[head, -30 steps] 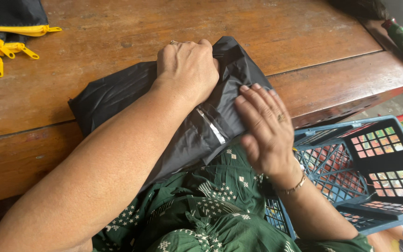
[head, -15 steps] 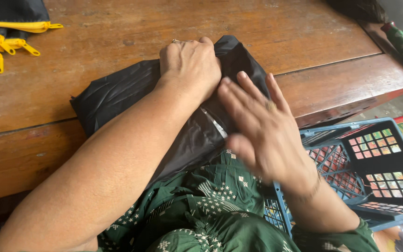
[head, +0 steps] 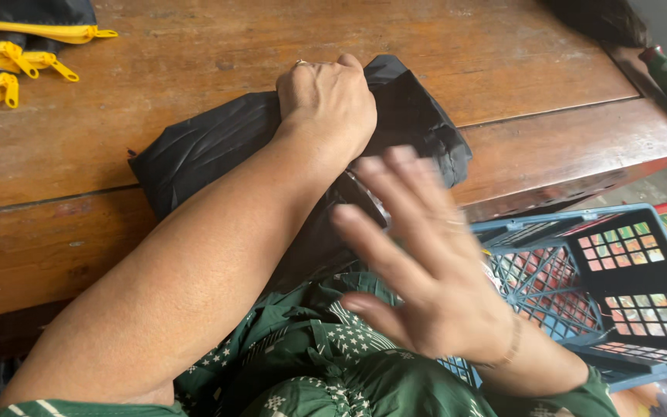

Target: The person folds a long black plastic sheet into a compact rectangular shape on a wooden table. They then insert the folded sheet into a black drawstring bag with a yellow zipper, pull the drawstring to close the bag, and zip it shut.

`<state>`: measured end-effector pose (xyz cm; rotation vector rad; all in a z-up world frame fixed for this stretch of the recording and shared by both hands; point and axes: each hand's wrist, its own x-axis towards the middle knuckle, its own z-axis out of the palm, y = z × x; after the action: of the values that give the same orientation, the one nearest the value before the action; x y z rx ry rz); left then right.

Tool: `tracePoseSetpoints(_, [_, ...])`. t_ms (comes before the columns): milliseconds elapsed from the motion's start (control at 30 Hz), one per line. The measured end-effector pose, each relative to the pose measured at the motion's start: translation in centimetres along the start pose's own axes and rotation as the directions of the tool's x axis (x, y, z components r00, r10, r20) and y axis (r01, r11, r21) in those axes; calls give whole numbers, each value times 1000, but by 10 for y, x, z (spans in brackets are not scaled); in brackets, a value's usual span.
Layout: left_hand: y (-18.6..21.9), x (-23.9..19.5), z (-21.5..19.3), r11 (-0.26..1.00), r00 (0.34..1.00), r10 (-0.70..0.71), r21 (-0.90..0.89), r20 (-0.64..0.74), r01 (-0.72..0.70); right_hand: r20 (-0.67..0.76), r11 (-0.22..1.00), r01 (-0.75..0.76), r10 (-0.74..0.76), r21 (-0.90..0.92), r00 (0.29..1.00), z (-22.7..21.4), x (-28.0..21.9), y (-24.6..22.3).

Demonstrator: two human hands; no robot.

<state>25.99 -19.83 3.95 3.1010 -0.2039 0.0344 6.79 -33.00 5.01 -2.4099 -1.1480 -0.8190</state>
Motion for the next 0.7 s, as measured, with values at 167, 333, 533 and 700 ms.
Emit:
tracePoseSetpoints(167, [-1, -2, -12, 987, 984, -82, -126, 161, 103, 82, 999, -36, 39, -35, 996, 38, 4, 7])
tracePoseSetpoints(333, [-8, 24, -24, 986, 952, 138, -124, 274, -108, 101, 997, -72, 72, -9, 992, 35, 2, 12])
tracePoseSetpoints(533, [-86, -3, -97, 795, 914, 128, -591, 385, 138, 130, 994, -50, 38, 93, 991, 25, 6, 35])
tracePoseSetpoints(700, [-140, -80, -113, 749, 875, 59, -601, 480, 279, 144, 972, -58, 26, 226, 989, 15, 10, 51])
